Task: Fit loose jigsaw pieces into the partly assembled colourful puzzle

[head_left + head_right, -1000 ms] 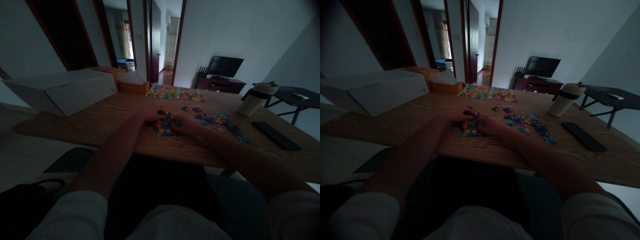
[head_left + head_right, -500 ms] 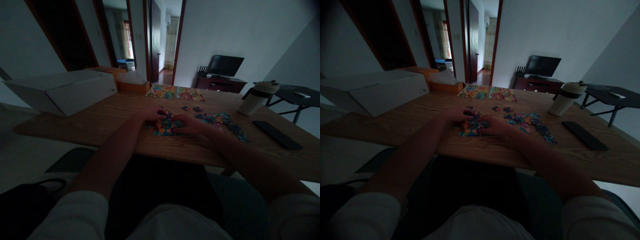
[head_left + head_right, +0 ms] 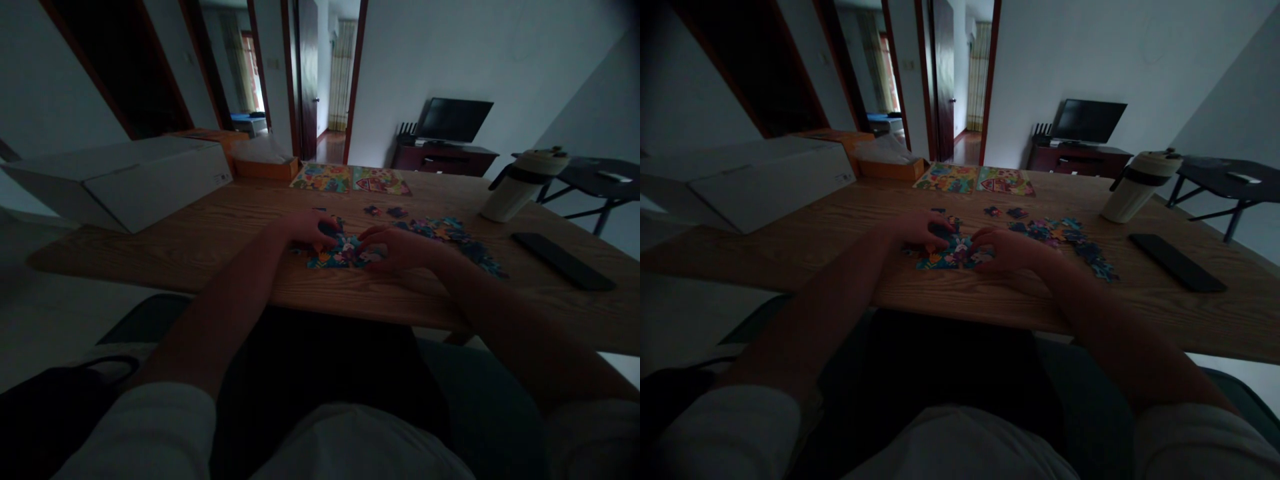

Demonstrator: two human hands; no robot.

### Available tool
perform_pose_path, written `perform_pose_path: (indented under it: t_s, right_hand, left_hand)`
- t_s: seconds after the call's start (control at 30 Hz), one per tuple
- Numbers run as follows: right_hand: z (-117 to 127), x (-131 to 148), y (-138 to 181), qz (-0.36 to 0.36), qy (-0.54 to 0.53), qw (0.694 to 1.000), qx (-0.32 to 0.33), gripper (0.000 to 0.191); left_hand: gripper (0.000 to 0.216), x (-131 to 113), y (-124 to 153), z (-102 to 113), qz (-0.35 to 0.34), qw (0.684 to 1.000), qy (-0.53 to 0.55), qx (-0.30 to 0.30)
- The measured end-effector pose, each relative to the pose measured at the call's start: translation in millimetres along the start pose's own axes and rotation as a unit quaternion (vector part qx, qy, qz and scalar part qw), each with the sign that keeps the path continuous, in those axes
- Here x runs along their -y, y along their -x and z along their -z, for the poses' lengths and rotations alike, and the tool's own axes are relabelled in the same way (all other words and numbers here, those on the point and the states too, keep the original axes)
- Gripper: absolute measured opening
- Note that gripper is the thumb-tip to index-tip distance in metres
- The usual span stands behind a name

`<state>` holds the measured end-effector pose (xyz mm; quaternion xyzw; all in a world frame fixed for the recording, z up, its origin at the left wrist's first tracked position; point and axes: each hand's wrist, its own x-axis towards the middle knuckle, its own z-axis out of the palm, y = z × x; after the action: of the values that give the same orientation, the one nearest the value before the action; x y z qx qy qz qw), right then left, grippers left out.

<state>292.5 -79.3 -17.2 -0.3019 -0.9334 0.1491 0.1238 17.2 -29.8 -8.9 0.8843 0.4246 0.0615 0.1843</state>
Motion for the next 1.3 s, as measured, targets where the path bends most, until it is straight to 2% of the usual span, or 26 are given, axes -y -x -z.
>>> perform_pose_path:
  t_s: [0.13, 0.27, 0.53, 0.67, 0.77, 0.87, 1.0, 1.2, 1.3]
  right_hand:
    - [-1.1, 6.3, -0.5, -0.007, 0.024, 1.000, 0.017, 0.030]
    - [-1.1, 12.0, 0.2, -0.029, 0.047, 0.998, 0.021, 0.029]
    - [-0.9, 19.4, -0.7, -0.037, 0.067, 0.997, 0.019, 0.028]
    - [-3.0, 19.9, -1.9, 0.004, 0.057, 0.998, 0.016, 0.029]
    - [-4.2, 21.1, -3.2, 0.039, 0.052, 0.998, 0.019, 0.030]
    - [-5.3, 23.1, -4.2, 0.048, 0.046, 0.998, 0.020, 0.027]
    - [-9.0, 22.7, -6.3, 0.057, 0.030, 0.998, 0.005, 0.024]
    - [-19.3, 12.2, -10.1, 0.038, 0.034, 0.998, -0.044, 0.034]
    - [-20.5, 8.8, -10.4, 0.025, 0.028, 0.999, -0.035, 0.039]
  left_hand:
    - [0.050, -17.3, 2.7, 0.4, -0.040, 0.998, -0.039, 0.041]
    - [0.045, -21.4, 2.5, 0.6, -0.051, 0.994, -0.060, 0.070]
    - [0.043, -16.4, 2.7, -0.4, -0.020, 0.997, -0.060, 0.041]
    - [0.049, -16.0, 2.8, -0.8, 0.003, 0.997, -0.066, 0.038]
    - [0.049, -15.0, 2.1, -0.9, -0.011, 0.997, -0.073, 0.037]
    - [0.046, -14.5, 2.3, -0.2, -0.030, 0.995, -0.082, 0.041]
    - [0.044, -14.5, 4.4, 1.1, -0.019, 0.996, -0.082, 0.040]
    - [0.041, -13.7, 4.7, 1.8, -0.029, 0.996, -0.062, 0.053]
    - [0.044, -13.6, 4.9, 3.0, 0.006, 0.997, -0.033, 0.064]
